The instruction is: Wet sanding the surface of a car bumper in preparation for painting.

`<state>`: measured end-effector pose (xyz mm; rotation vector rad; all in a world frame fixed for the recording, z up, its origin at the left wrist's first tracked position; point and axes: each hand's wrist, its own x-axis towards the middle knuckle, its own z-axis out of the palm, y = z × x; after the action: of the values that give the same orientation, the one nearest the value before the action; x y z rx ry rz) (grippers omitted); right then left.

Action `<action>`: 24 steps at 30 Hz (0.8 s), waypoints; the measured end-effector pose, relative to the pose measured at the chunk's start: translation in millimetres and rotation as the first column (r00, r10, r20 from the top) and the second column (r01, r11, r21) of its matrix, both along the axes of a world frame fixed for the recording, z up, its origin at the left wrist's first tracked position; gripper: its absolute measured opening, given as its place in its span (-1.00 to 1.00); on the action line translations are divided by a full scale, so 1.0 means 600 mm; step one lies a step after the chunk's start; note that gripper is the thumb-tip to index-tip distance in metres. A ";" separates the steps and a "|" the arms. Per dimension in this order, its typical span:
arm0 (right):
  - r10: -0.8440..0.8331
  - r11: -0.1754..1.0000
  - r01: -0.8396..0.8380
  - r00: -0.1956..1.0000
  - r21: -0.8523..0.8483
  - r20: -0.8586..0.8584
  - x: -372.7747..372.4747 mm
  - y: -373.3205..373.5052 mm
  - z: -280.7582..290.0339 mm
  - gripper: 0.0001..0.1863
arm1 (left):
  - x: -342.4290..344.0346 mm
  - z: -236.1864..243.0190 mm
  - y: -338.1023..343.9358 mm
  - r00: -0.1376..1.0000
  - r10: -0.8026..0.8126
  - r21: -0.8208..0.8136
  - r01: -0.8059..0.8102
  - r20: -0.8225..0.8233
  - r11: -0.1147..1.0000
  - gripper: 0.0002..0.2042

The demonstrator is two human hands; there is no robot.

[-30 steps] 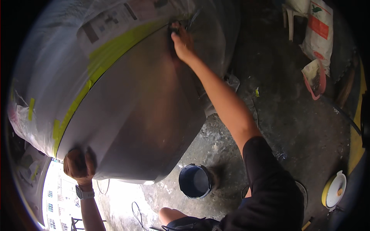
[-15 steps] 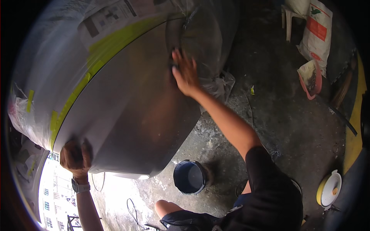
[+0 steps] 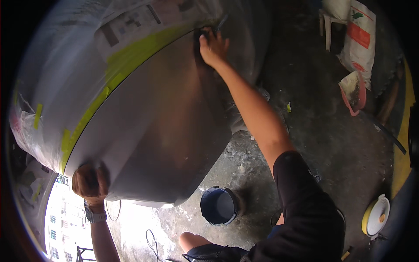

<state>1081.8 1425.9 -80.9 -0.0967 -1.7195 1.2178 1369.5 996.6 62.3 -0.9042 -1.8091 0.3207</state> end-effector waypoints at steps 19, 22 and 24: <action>0.052 0.999 -0.053 0.995 -0.010 -0.081 0.034 -0.025 -0.014 -0.35 | 0.000 0.000 0.029 0.995 -0.087 0.017 0.088 -0.053 0.996 -0.77; 0.099 0.985 -0.073 0.981 0.154 -0.166 0.093 -0.070 -0.077 -0.33 | -0.004 -0.002 0.032 0.992 -0.108 0.029 0.110 -0.063 0.993 -0.77; 0.112 0.977 -0.076 0.979 0.201 -0.173 0.119 -0.081 -0.113 -0.32 | -0.006 -0.003 0.035 0.991 -0.110 0.036 0.113 -0.079 0.993 -0.77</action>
<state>1153.2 1377.6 -148.4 0.2104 -1.6855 1.0851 1366.1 1017.7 60.5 -0.9485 -1.6818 0.2439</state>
